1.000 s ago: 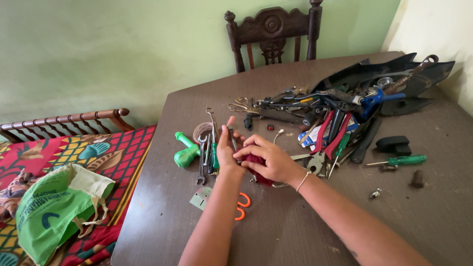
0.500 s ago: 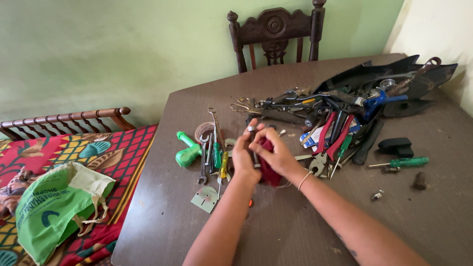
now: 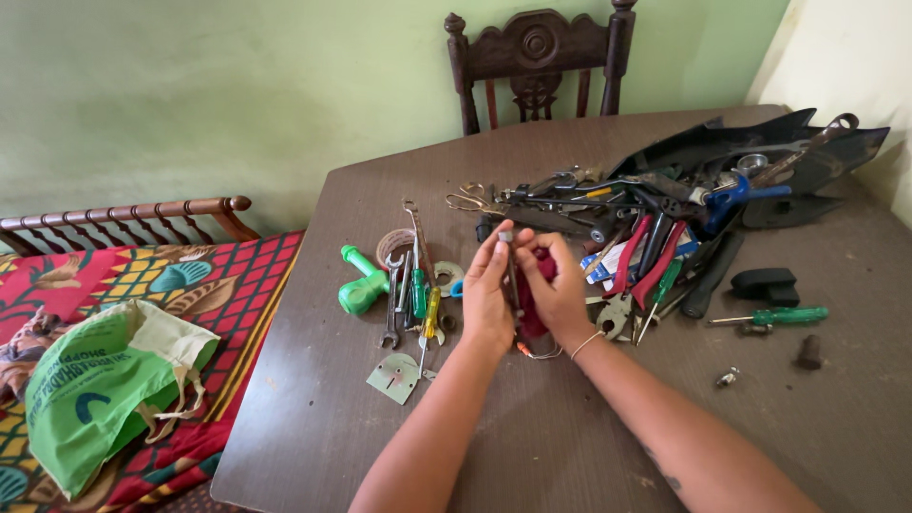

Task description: The person wipes various tools on a table using a red cloth. They handle a screwdriver, a metal bar, and a pair of pliers, wiping each item individually before placing it back on the table.

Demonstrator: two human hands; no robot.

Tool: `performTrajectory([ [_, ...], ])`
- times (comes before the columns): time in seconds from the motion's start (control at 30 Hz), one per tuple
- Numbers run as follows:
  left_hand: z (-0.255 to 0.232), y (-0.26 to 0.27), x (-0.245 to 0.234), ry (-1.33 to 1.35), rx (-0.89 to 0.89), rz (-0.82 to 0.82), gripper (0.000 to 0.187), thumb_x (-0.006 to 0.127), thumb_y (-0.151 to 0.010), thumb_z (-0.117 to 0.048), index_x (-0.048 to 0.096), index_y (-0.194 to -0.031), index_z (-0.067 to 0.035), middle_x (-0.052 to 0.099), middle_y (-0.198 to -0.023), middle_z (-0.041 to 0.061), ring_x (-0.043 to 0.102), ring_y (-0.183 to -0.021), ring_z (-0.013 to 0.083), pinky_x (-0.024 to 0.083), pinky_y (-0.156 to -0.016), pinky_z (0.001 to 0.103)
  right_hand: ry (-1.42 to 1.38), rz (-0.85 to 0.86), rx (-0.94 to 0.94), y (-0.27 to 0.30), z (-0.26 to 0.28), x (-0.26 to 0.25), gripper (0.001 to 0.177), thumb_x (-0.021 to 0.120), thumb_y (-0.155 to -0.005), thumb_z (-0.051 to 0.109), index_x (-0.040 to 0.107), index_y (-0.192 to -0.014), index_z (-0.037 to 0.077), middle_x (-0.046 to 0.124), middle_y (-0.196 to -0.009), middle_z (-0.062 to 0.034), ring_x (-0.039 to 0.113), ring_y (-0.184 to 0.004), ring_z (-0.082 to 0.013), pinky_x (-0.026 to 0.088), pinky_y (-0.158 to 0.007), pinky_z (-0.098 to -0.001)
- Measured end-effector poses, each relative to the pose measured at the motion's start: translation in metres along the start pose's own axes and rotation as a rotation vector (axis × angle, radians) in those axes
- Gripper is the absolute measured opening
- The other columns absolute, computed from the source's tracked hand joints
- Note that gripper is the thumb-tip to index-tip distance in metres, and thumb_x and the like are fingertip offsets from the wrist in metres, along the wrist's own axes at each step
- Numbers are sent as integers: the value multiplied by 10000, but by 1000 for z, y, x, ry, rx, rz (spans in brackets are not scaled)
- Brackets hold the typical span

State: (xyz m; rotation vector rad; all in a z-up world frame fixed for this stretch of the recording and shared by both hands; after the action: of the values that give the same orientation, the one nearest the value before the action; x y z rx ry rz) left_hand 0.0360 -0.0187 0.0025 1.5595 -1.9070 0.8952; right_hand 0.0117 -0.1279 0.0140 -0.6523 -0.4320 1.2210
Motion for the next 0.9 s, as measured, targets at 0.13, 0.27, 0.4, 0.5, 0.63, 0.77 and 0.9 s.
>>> performTrajectory([
  [0.13, -23, -4, -6, -234, 180, -33, 362, 583, -1055, -133, 625, -1407, -58, 752, -1148, 80, 625, -911, 123, 527, -829, 274, 18, -72, 98, -4, -10, -10, 192, 684, -1018, 229, 626, -1032, 47, 670, -875, -25, 614, -818, -95, 512, -759, -258],
  [0.27, -54, -3, -6, -763, 360, -137, 362, 639, -1005, -134, 673, -1363, -100, 788, -1066, 28, 541, -762, 104, 447, -666, 291, 58, -147, 44, -10, -22, -22, 187, 702, -1025, 216, 630, -1034, 43, 649, -892, -20, 601, -837, -95, 504, -784, -257],
  [0.4, -78, 5, -1, -1501, 790, -185, 320, 713, -981, -157, 732, -1300, -155, 729, -943, 44, 637, -829, 214, 508, -743, 349, 67, -186, 51, -11, -30, -26, 193, 719, -1024, 210, 628, -1026, 40, 647, -906, -12, 592, -853, -90, 500, -808, -246],
  [0.5, -83, 7, -5, -1688, 947, -166, 319, 708, -946, -144, 708, -1265, -155, 734, -974, 36, 652, -862, 252, 495, -743, 398, 42, -163, 64, -10, -29, -25, 191, 724, -1020, 204, 625, -1022, 40, 647, -906, -8, 590, -848, -84, 499, -809, -239],
  [0.63, -89, 1, -21, -1852, 884, -270, 315, 713, -902, -158, 728, -1215, -177, 746, -973, 20, 669, -887, 238, 481, -734, 431, 61, -131, 63, -10, -28, -22, 184, 729, -1018, 192, 632, -1017, 36, 657, -904, -8, 593, -849, -79, 496, -808, -237],
  [0.77, -105, -5, -44, -1867, 822, -416, 311, 728, -873, -166, 734, -1182, -200, 741, -1009, 17, 671, -950, 239, 494, -761, 423, 62, -115, 61, -10, -29, -22, 174, 729, -1012, 181, 636, -1007, 35, 660, -894, -5, 601, -837, -77, 499, -800, -236],
  [0.9, -119, -4, -64, -1849, 798, -621, 264, 730, -862, -121, 740, -1115, -198, 738, -1050, 9, 672, -983, 238, 489, -756, 432, 75, -124, 55, -10, -32, -22, 174, 734, -1004, 178, 638, -1001, 34, 668, -890, 1, 612, -835, -76, 503, -800, -236],
])
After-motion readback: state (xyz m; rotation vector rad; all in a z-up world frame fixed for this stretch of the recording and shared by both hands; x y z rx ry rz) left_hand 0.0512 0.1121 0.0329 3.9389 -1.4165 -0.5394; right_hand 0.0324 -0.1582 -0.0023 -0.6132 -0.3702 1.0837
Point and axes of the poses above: each hand's wrist, its own y-axis away from the middle knuckle, its own x-axis out of the palm, z = x × y, the point moved 4 cm from there along -y, towards the middle knuckle
